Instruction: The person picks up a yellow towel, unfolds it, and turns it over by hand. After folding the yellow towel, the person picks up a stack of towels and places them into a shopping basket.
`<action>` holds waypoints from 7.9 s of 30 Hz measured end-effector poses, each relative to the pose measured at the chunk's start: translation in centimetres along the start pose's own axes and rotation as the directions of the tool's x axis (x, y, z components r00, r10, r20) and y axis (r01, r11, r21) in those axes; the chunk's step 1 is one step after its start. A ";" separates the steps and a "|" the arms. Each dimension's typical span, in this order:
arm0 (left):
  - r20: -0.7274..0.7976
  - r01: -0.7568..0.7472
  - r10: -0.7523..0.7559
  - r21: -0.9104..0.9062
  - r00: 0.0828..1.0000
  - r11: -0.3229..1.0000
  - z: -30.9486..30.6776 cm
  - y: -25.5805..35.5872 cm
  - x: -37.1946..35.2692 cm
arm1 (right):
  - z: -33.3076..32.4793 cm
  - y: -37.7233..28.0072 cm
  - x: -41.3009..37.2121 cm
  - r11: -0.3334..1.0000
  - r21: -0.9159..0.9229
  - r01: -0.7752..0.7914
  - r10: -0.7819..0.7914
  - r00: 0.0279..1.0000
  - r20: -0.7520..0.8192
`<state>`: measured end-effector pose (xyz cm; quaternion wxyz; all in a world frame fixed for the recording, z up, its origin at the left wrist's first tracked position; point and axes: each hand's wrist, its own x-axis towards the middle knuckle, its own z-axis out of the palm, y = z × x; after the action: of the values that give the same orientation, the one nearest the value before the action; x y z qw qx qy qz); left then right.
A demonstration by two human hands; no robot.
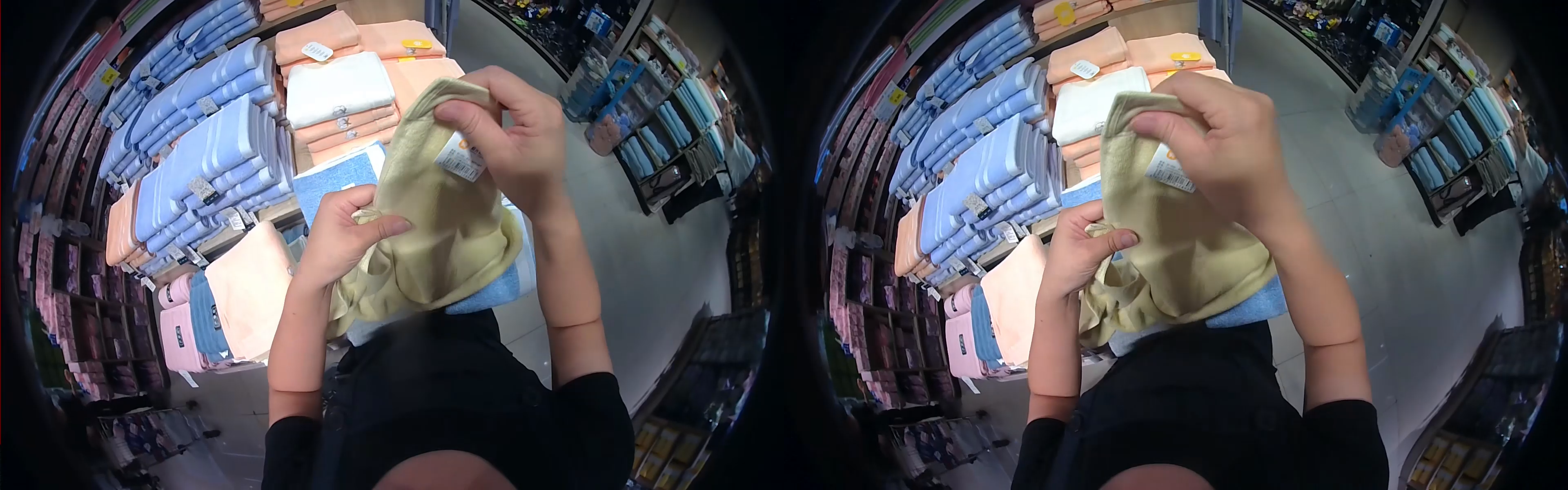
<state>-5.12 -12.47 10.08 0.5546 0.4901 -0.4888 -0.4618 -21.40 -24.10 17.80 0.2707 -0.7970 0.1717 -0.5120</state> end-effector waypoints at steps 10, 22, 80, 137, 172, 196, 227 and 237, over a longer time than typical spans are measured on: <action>-0.425 0.093 0.056 0.323 0.903 0.942 -7.5 0.9 -2.3 | -10.0 5.2 2.4 0.988 0.104 -0.113 0.139 0.945 -0.295; -0.600 0.146 0.134 0.394 0.789 0.907 -11.7 3.1 -1.6 | -3.6 3.7 0.1 0.858 -0.359 -0.368 0.339 0.930 -0.144; -0.108 -0.398 0.660 0.722 0.743 0.566 -10.9 18.1 -3.2 | -12.5 5.6 6.5 0.823 0.561 -0.087 0.163 0.983 -0.087; 0.523 -0.284 0.057 0.367 0.851 0.886 7.1 -2.2 -4.6 | -7.9 25.5 -7.7 0.397 0.646 -0.652 0.767 0.622 0.156; -0.754 0.680 0.010 0.599 0.657 0.423 -3.7 -14.0 4.3 | -4.1 12.2 -23.1 0.415 -0.745 -0.522 0.621 0.761 -0.187; -0.379 0.067 -0.059 0.007 0.923 0.998 -6.6 -3.3 4.6 | -9.4 11.0 -14.6 0.502 0.390 -0.772 0.783 0.597 0.174; -0.455 -0.231 0.580 0.616 0.675 0.753 0.8 4.3 3.9 | -1.5 2.9 -1.6 0.971 -0.016 -0.237 0.229 0.950 -0.213; -0.310 -0.381 0.498 0.367 0.810 0.849 4.7 2.9 2.9 | 3.1 -0.2 -3.0 0.859 0.389 -0.333 0.249 0.935 0.251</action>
<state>-9.40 -15.54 13.45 0.6564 0.5201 -0.5296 -0.1351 -19.89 -21.51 14.73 0.5277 -0.7287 0.1477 -0.4107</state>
